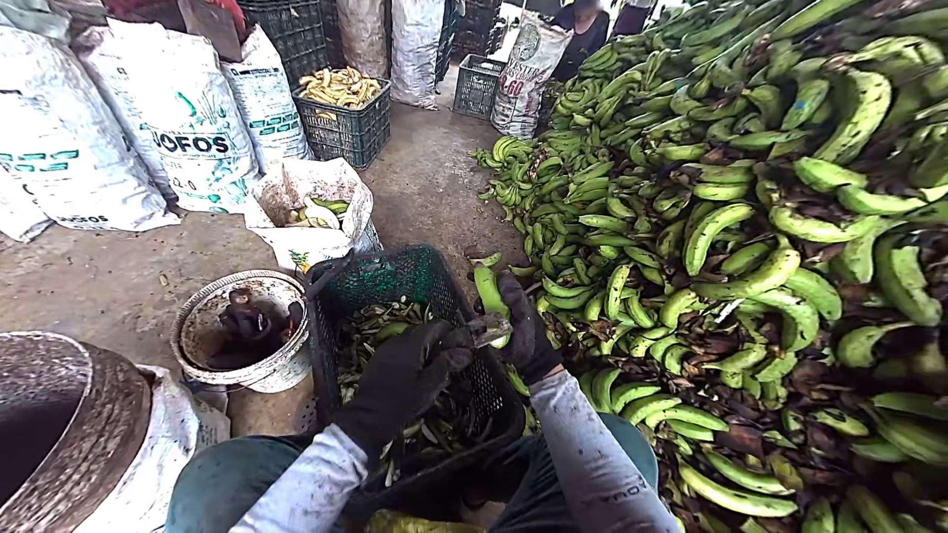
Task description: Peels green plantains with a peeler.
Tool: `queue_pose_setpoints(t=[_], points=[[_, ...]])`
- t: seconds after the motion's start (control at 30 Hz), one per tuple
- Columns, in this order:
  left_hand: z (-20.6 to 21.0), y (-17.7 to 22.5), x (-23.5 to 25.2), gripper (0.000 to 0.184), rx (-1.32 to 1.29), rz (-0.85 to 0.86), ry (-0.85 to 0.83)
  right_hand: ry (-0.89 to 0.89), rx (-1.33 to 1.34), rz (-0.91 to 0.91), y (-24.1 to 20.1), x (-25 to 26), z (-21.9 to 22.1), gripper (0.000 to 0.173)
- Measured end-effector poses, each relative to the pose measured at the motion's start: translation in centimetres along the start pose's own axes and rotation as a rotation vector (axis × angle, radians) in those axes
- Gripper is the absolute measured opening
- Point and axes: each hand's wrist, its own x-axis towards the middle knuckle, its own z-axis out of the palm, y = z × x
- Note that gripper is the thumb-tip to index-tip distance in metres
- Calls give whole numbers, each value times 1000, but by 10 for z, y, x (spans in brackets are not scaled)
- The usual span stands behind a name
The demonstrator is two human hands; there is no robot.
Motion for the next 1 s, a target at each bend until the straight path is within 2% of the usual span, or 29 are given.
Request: queue_pose_setpoints(t=[0.13, 0.27, 0.4, 0.47, 0.53, 0.57, 0.63, 0.7, 0.77, 0.9, 1.0], points=[[4, -14, 9, 68, -39, 21, -61, -7, 167, 73, 8, -5, 12, 45], [9, -39, 18, 65, 13, 28, -24, -3, 283, 131, 19, -17, 26, 42], [0, -48, 26, 48, 270, -43, 230, -83, 339, 277, 35, -30, 32, 45], [-13, -54, 35, 44, 270, -139, 393, -137, 312, 274, 37, -39, 32, 48], [-27, -64, 38, 49, 194, -174, 472, -134, 332, 258, 37, -41, 28, 46], [-30, -62, 36, 53, 142, -178, 456, -119, 352, 241, 37, -39, 23, 46], [-25, -51, 27, 48, -19, -168, 350, -84, 343, 159, 36, -28, 13, 52], [-11, -39, 17, 48, -194, -160, 155, -20, 214, 25, 32, -15, 9, 55], [7, -26, 7, 51, -329, -130, 45, 107, 17, -97, 23, -5, 12, 61], [27, -13, -3, 59, -403, -70, 110, 331, -146, -207, 5, 7, 32, 49], [25, -11, -7, 65, -357, -106, 130, 423, -203, -230, 0, 8, 42, 48]])
